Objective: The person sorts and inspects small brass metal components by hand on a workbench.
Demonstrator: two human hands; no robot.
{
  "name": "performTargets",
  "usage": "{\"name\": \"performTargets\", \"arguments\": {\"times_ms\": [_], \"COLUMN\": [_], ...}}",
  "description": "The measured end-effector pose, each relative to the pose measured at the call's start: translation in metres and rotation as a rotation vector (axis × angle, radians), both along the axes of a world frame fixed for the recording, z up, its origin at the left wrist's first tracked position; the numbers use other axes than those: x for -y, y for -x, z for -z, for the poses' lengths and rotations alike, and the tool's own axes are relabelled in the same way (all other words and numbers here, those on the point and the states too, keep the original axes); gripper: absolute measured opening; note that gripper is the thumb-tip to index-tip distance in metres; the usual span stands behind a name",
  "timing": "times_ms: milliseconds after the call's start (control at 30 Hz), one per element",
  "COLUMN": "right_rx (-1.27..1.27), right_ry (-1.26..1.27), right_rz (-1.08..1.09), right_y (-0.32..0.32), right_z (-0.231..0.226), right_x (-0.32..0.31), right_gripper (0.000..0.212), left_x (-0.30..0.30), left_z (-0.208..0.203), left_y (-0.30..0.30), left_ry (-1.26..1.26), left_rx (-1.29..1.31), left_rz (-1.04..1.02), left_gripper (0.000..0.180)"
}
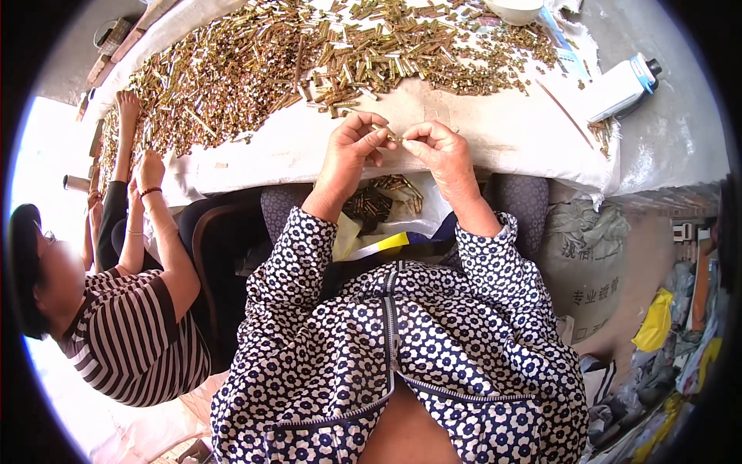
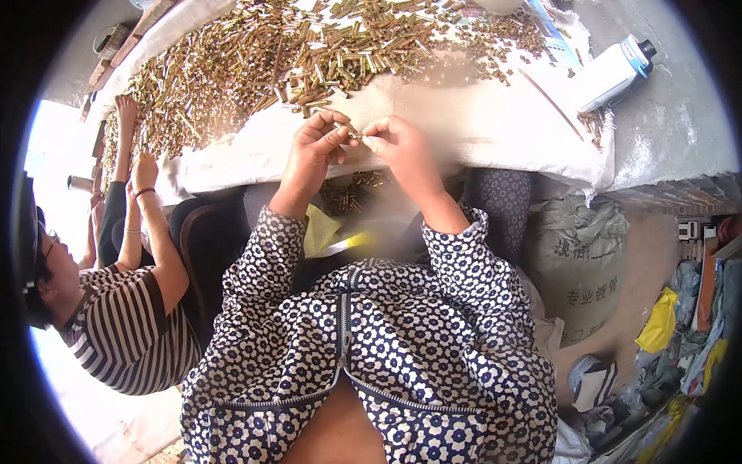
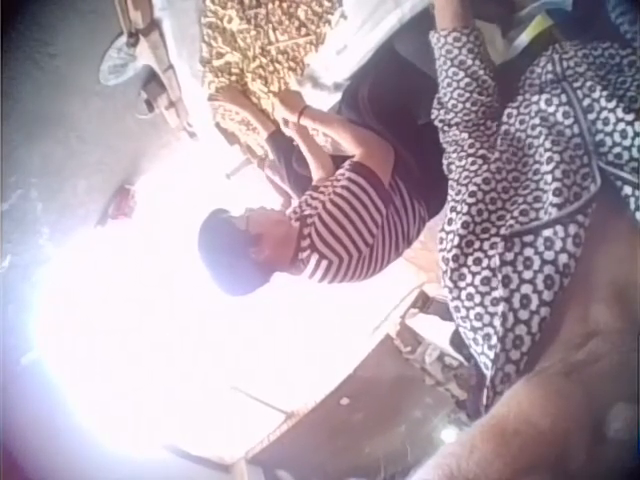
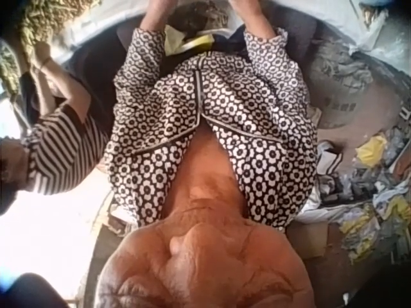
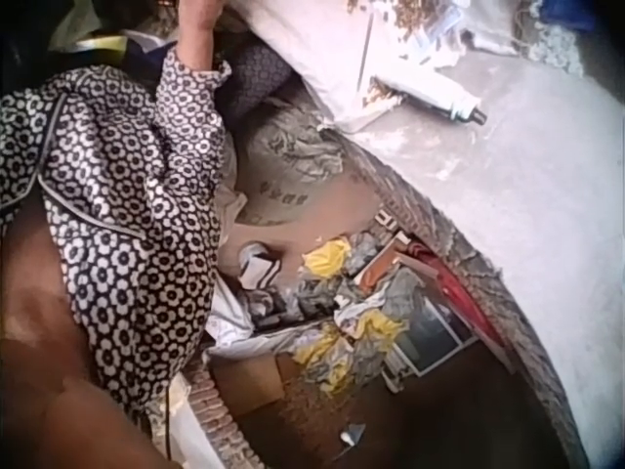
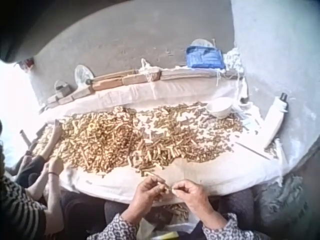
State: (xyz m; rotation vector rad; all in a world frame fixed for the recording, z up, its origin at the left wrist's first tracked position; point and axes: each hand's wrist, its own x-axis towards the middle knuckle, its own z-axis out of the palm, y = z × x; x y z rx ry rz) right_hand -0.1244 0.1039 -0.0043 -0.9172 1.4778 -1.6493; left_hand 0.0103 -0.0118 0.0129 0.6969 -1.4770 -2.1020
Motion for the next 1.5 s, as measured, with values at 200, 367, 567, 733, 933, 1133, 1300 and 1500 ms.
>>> {"name": "performTargets", "arguments": {"times_ms": [200, 367, 567, 733, 933, 1133, 1300, 1500], "right_rx": [0.021, -0.008, -0.234, -0.778, -0.944, -1.079, -1.304, -1.208], "right_ry": [0.02, 0.001, 0.073, -0.037, -0.157, -0.434, -0.378, -0.454], "right_rz": [0.008, 0.025, 0.112, 0.114, 0.175, 0.406, 0.545, 0.482], "right_y": [-0.004, -0.005, -0.007, -0.003, 0.027, 0.088, 0.118, 0.113], "right_z": [-0.001, 0.006, 0.005, 0.006, 0.007, 0.018, 0.023, 0.022], "right_x": [-0.002, 0.0, -0.001, 0.001, -0.008, 0.0, 0.002, 0.015], "right_gripper": [0.01, 0.01, 0.007, 0.009, 0.012, 0.026, 0.019, 0.019], "left_x": [-0.002, -0.006, -0.01, -0.016, -0.027, -0.026, -0.024, 0.035], "left_z": [0.005, 0.007, 0.01, 0.019, 0.012, 0.012, 0.01, 0.009], "left_y": [-0.002, -0.002, 0.003, 0.014, 0.023, 0.017, 0.005, -0.004], "left_ry": [-0.059, -0.104, -0.036, 0.941, 1.31, 1.239, 0.57, 1.292], "left_rx": [-0.057, -0.104, -0.082, 0.255, 0.331, 0.298, 0.119, 0.331], "left_rz": [-0.017, -0.028, -0.029, -0.032, 0.032, -0.005, -0.046, -0.254], "left_gripper": [0.008, 0.006, 0.007, 0.007, 0.006, 0.006, 0.007, 0.01]}}
